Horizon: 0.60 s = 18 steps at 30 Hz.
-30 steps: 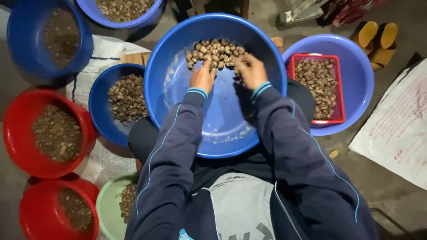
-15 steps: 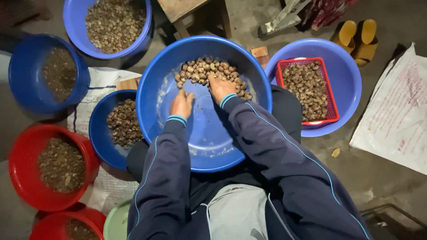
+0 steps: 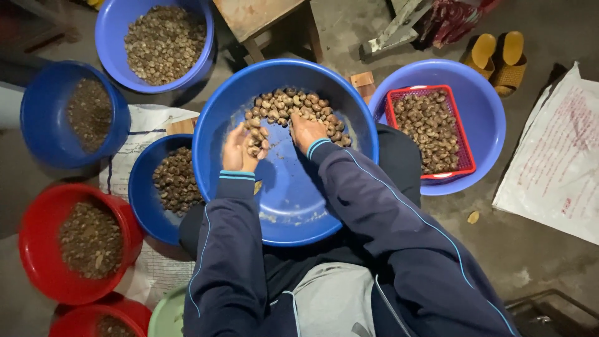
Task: Manually sorting nuts from a large basin into smaller containers based on quality or type.
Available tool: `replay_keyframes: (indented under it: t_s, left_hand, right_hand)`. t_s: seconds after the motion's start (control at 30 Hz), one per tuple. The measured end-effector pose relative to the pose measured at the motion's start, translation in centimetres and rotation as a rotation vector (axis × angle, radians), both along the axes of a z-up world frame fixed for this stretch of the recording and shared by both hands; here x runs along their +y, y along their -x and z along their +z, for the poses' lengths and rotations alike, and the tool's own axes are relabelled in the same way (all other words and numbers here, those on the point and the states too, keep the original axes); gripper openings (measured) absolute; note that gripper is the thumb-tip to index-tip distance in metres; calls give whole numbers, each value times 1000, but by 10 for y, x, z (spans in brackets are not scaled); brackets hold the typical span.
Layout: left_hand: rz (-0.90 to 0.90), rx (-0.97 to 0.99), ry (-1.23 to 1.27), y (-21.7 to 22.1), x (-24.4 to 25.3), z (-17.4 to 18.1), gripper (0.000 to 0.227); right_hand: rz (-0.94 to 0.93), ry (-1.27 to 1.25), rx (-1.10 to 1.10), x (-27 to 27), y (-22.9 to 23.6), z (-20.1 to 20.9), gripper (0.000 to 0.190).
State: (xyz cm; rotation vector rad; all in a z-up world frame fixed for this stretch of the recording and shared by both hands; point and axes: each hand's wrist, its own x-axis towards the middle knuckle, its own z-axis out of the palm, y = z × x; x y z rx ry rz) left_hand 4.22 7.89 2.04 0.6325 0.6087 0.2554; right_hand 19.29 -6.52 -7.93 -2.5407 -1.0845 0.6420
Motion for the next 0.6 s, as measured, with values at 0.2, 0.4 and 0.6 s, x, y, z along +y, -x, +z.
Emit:
replay_keyframes:
  t_s: [0.2, 0.4, 0.6]
  left_hand:
    - [84, 282, -332, 2, 18, -24, 30]
    - [-39, 597, -694, -3, 38, -46, 15]
    - [-157, 806, -1249, -8, 32, -45, 15]
  right_hand:
    - [-566, -495, 936, -3, -5, 21, 30]
    - [-861, -910, 1398, -14, -14, 116, 31]
    - [-710, -908, 1200, -3, -17, 110, 28]
